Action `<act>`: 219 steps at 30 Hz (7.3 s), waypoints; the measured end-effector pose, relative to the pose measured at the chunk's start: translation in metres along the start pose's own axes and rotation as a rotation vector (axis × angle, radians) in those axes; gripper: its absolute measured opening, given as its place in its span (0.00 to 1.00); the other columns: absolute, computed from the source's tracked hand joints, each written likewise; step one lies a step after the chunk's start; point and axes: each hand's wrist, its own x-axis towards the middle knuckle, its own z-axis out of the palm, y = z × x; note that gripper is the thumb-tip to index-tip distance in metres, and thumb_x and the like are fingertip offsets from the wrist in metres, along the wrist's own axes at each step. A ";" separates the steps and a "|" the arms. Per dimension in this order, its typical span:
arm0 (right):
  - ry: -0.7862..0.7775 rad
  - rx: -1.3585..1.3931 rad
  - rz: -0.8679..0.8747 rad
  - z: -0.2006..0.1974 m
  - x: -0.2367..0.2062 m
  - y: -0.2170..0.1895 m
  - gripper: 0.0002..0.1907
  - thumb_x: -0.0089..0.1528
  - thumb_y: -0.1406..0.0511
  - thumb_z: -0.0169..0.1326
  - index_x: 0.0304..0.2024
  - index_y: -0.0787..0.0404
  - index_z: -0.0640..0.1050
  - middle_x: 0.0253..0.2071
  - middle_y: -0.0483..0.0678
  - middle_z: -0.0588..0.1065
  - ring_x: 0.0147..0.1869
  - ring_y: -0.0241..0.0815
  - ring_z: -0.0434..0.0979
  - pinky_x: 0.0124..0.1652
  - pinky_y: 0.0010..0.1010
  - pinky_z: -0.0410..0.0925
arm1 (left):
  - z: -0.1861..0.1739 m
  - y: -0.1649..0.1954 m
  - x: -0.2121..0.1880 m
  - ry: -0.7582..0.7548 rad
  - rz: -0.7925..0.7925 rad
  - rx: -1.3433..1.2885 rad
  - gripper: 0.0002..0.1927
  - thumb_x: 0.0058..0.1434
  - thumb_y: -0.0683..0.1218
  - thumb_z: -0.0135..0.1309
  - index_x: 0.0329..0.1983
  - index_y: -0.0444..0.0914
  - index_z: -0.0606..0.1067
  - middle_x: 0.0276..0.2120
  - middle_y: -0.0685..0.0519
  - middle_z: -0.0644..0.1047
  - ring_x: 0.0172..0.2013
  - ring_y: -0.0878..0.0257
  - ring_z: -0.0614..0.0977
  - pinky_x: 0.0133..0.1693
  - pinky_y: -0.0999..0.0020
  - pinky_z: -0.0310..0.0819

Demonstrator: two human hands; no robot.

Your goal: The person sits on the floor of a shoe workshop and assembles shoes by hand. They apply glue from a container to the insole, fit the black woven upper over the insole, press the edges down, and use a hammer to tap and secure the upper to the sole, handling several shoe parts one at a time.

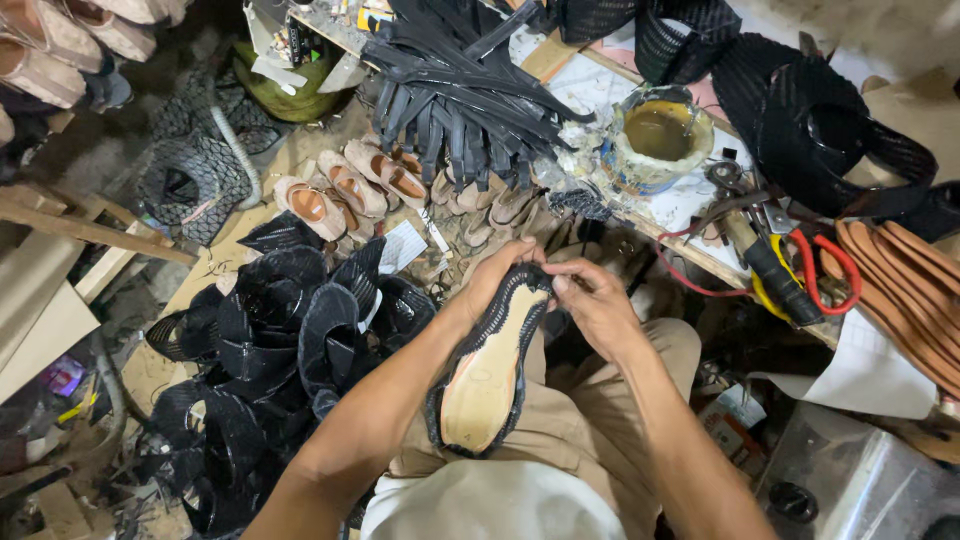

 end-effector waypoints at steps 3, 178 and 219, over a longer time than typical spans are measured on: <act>-0.075 0.031 0.011 -0.009 0.014 0.009 0.10 0.67 0.71 0.57 0.50 0.67 0.79 0.47 0.49 0.76 0.46 0.37 0.76 0.45 0.31 0.71 | 0.001 0.000 0.000 -0.075 -0.007 -0.086 0.22 0.72 0.58 0.43 0.34 0.36 0.73 0.25 0.47 0.78 0.24 0.58 0.80 0.30 0.65 0.75; 0.543 -1.945 -0.342 -0.095 -0.034 -0.139 0.20 0.63 0.57 0.57 0.57 0.51 0.80 0.47 0.51 0.80 0.53 0.59 0.76 0.50 0.50 0.68 | 0.032 -0.010 -0.121 -0.017 -0.012 -0.484 0.39 0.65 0.72 0.42 0.59 0.36 0.73 0.45 0.43 0.82 0.39 0.53 0.85 0.40 0.58 0.81; 0.541 -0.488 -0.702 0.067 -0.129 -0.086 0.09 0.65 0.72 0.60 0.49 0.67 0.80 0.49 0.50 0.76 0.51 0.37 0.76 0.52 0.25 0.69 | 0.132 -0.016 -0.027 -0.020 -0.090 -0.621 0.32 0.71 0.68 0.37 0.46 0.37 0.77 0.33 0.46 0.81 0.32 0.52 0.83 0.36 0.57 0.81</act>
